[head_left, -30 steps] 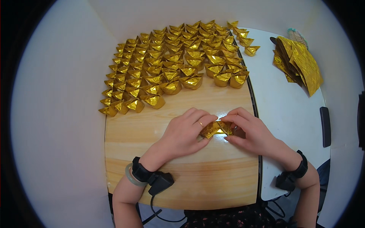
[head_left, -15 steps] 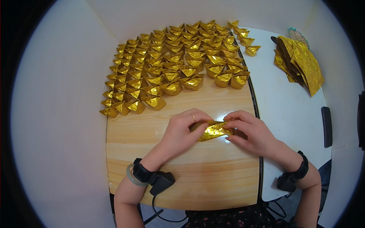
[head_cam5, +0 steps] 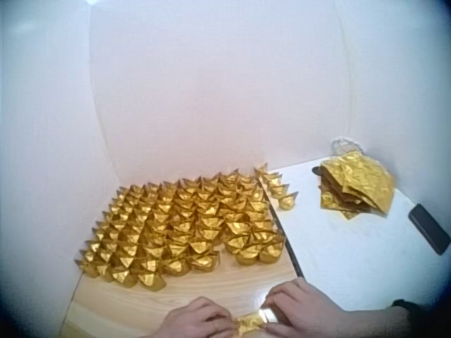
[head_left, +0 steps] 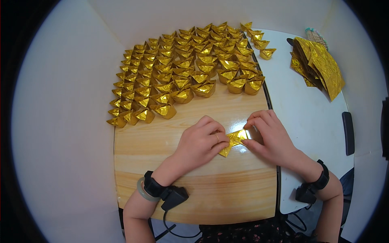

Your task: Folding several pieces of square gold paper into decorative ingot shapes.

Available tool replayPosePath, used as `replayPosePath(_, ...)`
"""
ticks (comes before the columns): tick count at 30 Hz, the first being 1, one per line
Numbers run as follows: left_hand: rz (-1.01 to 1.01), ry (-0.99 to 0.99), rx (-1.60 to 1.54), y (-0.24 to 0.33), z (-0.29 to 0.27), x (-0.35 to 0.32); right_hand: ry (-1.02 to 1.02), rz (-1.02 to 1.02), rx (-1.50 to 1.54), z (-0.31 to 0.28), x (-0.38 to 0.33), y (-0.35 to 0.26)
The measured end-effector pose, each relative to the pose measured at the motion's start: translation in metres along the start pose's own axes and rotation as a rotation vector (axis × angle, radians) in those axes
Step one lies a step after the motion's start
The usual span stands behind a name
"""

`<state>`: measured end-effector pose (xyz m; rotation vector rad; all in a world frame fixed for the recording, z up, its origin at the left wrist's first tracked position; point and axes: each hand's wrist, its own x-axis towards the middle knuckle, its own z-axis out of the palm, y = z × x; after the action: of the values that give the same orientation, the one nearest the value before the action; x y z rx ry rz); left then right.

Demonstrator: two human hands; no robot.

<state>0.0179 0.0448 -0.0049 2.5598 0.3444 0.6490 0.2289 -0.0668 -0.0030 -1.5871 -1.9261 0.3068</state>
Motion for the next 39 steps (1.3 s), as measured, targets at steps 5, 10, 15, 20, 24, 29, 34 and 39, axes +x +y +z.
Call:
replayPosePath(5, -0.106, 0.022, 0.008, 0.007, 0.003, 0.005, -0.002, -0.028, 0.056, 0.002, -0.001, 0.000)
replayPosePath(10, -0.078, -0.097, 0.096, 0.005, 0.005, 0.005, -0.144, 0.285, 0.447, 0.004, -0.001, -0.007)
replayPosePath(15, -0.064, -0.095, -0.003, 0.004, 0.004, 0.002, -0.131, 0.286, 0.564, 0.003, -0.001, -0.009)
replayPosePath(20, -0.611, -0.091, -0.545, 0.020, 0.000, 0.007, 0.119, -0.059, 0.421, 0.003, 0.001, -0.009)
replayPosePath(24, -0.455, 0.074, -0.781, 0.013, 0.003, 0.003, 0.052, -0.032, 0.485, 0.005, -0.003, -0.008)
replayPosePath(29, -0.254, 0.097, -0.599, 0.005, 0.008, 0.002, 0.113, -0.260, 0.235, -0.001, -0.004, 0.000)
replayPosePath(34, -0.119, 0.118, -0.193, -0.003, -0.001, 0.001, 0.130, -0.326, -0.131, -0.001, -0.004, 0.005)
replayPosePath(39, -0.151, 0.007, -0.138, 0.001, 0.004, -0.001, -0.031, -0.294, -0.134, 0.001, -0.005, 0.004)
